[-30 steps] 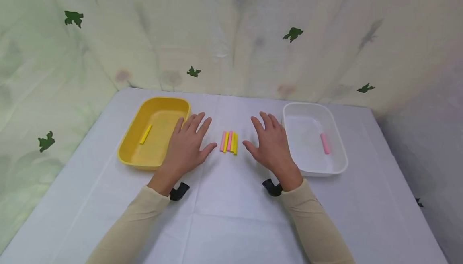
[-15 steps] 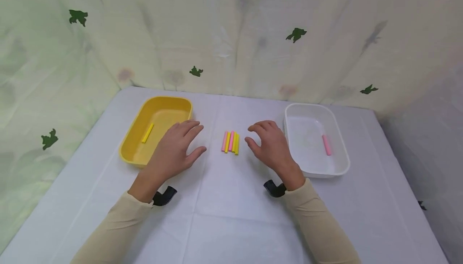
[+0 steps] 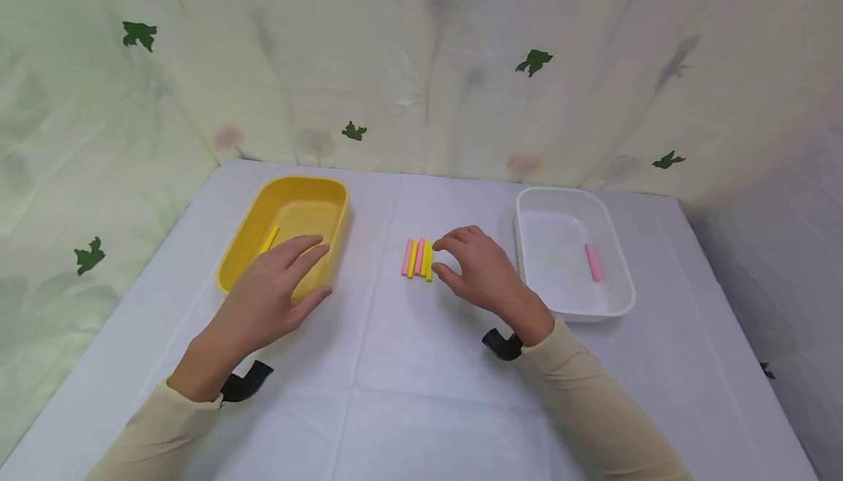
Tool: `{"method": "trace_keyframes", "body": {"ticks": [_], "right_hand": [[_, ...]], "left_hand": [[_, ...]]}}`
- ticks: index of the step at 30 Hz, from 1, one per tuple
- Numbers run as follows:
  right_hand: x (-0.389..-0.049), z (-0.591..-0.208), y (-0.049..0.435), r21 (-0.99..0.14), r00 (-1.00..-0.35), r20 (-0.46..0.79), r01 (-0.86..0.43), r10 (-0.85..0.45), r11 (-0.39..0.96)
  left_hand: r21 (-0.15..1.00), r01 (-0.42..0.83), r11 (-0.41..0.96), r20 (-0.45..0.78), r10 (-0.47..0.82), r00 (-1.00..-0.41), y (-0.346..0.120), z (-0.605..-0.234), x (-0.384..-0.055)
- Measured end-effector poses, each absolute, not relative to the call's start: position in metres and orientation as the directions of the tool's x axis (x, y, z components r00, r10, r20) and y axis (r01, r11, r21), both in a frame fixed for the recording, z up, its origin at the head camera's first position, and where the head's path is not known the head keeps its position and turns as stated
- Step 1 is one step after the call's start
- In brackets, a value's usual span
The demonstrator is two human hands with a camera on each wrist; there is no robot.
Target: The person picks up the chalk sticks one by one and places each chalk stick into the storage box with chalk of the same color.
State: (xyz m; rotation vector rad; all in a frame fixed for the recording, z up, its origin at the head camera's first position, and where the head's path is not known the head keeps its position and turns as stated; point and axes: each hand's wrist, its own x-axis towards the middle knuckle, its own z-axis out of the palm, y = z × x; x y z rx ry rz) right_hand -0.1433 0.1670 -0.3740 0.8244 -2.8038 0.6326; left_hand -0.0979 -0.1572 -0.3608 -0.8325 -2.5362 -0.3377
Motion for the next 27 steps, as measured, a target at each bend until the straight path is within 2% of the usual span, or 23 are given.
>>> {"method": "trace_keyframes", "body": {"ticks": [7,12,16,21,27], "right_hand": [[-0.145,-0.375,0.165,-0.333,-0.833,0.187,-0.553,-0.521,0.764],[-0.149,-0.375,0.163,-0.290,-0.816,0.174,-0.577,-0.551,0.763],[-0.151,-0.371,0.160,-0.261,-0.793,0.166,-0.608,-0.586,0.750],[-0.154,-0.364,0.157,-0.252,-0.769,0.171,-0.639,-0.616,0.727],[-0.156,-0.362,0.154,-0.344,-0.783,0.125,-0.611,-0.610,0.713]], "left_hand": [[0.067,0.590,0.804,0.502,0.484,-0.717,-0.195,-0.362,-0.092],[0.100,0.555,0.826,0.520,0.432,-0.737,-0.224,-0.361,-0.096],[0.177,0.486,0.856,0.499,0.347,-0.794,-0.249,-0.362,-0.096],[0.338,0.376,0.863,0.429,0.214,-0.878,-0.273,-0.367,-0.094],[0.487,0.297,0.822,0.324,0.145,-0.935,-0.284,-0.381,-0.096]]}}
